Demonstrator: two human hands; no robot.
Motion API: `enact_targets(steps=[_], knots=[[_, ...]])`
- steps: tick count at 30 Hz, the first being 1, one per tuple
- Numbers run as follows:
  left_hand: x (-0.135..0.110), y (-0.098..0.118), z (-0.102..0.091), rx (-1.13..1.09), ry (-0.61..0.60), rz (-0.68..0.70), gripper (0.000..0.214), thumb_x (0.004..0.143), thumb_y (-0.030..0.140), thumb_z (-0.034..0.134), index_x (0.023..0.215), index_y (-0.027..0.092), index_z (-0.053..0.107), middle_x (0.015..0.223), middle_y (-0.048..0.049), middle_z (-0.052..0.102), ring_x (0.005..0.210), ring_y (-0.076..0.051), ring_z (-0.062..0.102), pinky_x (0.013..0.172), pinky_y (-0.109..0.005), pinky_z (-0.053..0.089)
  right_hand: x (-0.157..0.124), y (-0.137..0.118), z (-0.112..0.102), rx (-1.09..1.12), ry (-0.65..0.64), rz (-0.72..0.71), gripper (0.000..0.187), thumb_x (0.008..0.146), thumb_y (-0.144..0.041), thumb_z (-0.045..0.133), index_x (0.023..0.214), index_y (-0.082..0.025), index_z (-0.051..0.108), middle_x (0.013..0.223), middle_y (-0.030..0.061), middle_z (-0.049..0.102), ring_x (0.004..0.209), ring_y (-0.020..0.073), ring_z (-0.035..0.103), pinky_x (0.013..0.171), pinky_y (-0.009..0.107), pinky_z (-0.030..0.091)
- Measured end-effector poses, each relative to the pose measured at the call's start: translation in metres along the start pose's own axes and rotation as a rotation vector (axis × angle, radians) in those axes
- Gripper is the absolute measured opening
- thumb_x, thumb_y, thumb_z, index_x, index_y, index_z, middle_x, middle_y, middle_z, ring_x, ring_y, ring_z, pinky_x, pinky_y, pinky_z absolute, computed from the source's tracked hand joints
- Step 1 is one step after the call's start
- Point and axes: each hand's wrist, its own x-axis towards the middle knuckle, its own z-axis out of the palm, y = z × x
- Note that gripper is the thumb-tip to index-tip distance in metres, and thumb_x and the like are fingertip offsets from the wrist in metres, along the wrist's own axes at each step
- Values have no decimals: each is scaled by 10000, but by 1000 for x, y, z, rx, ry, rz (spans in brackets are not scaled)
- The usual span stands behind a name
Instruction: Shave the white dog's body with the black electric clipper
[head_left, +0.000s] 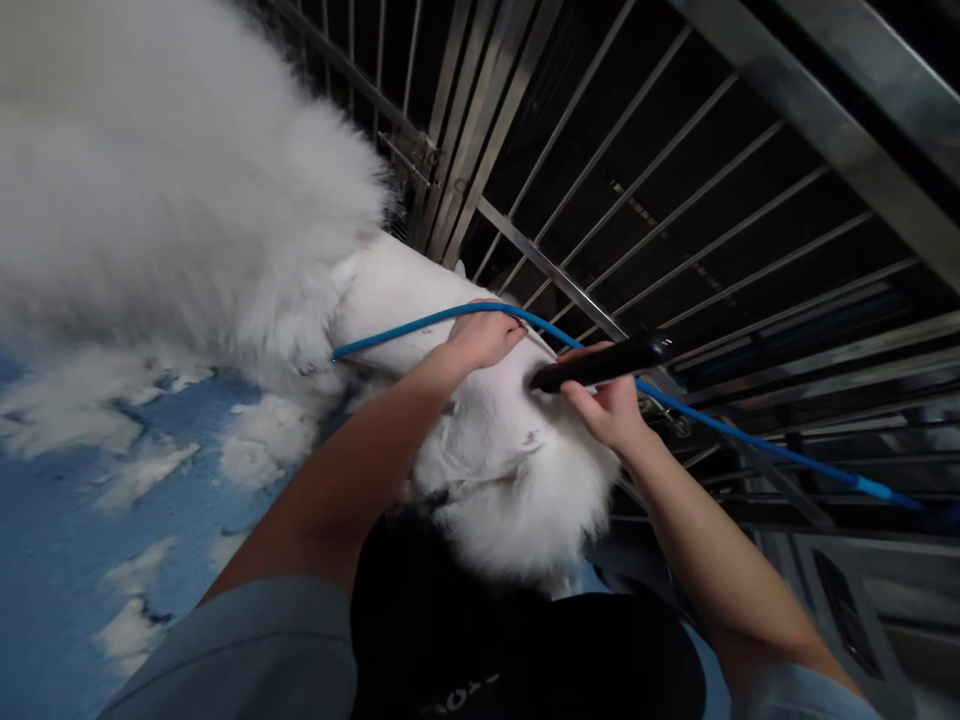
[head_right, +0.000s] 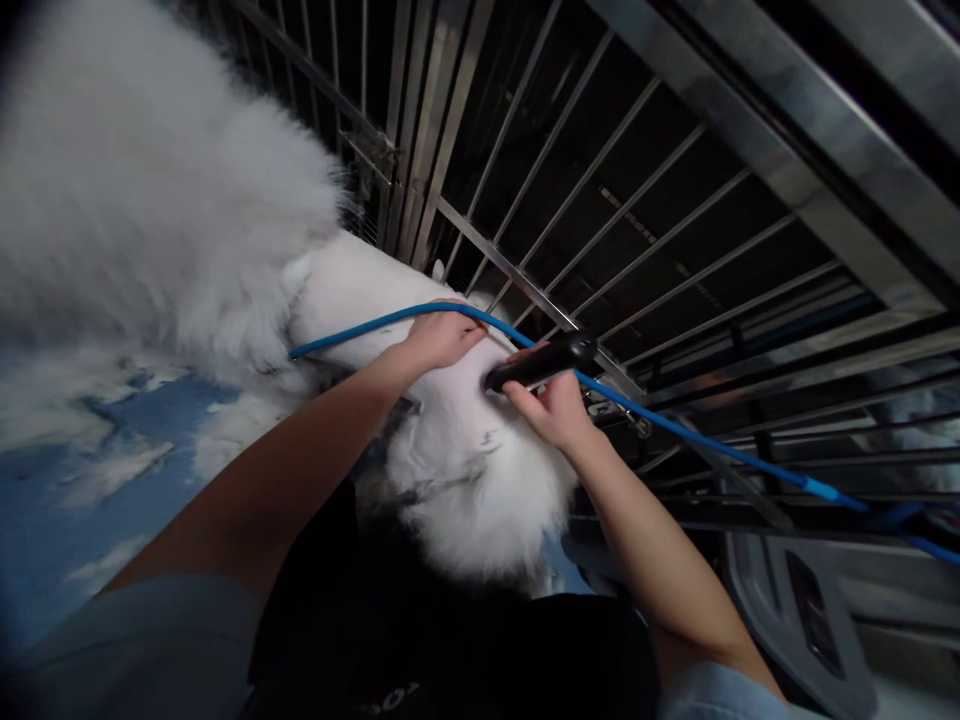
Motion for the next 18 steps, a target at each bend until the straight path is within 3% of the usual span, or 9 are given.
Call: enact_targets(steps=[6, 11, 16, 18], knots=[[0, -1, 2, -3, 9, 15, 336, 934, 385, 465, 924, 242, 769, 985, -71, 755, 985, -255, 664, 943, -398, 487, -3, 12, -5, 17, -217, 84, 339, 835, -490, 638, 1031, -220, 577, 999, 88, 687, 874, 263, 668, 797, 444, 553], [-1, -4, 2, 18, 31, 32, 349, 937, 406, 459, 924, 249, 770, 1039, -61, 752, 1034, -260, 650, 940, -385, 490, 12, 13, -8, 112, -75, 105, 393, 848, -561, 577, 1046, -222, 542, 1040, 86, 680, 934, 255, 653, 835, 436, 547], [-2, -4, 5, 10, 32, 25, 329, 935, 406, 474, 914, 268, 771, 1051, -41, 753, 1049, -248, 649, 928, -366, 503, 12, 21, -14, 69, -244, 145, 338, 803, -487, 641, 992, -223, 547, 986, 66, 685, 897, 257, 655, 803, 434, 554], [-2, -5, 6, 9, 35, 0, 335, 936, 414, 473, 901, 269, 774, 1023, -46, 756, 1030, -250, 657, 917, -366, 509, 8, 24, -15, 101, -228, 163, 331, 799, -478, 645, 990, -226, 546, 987, 62, 686, 887, 253, 658, 796, 429, 556]])
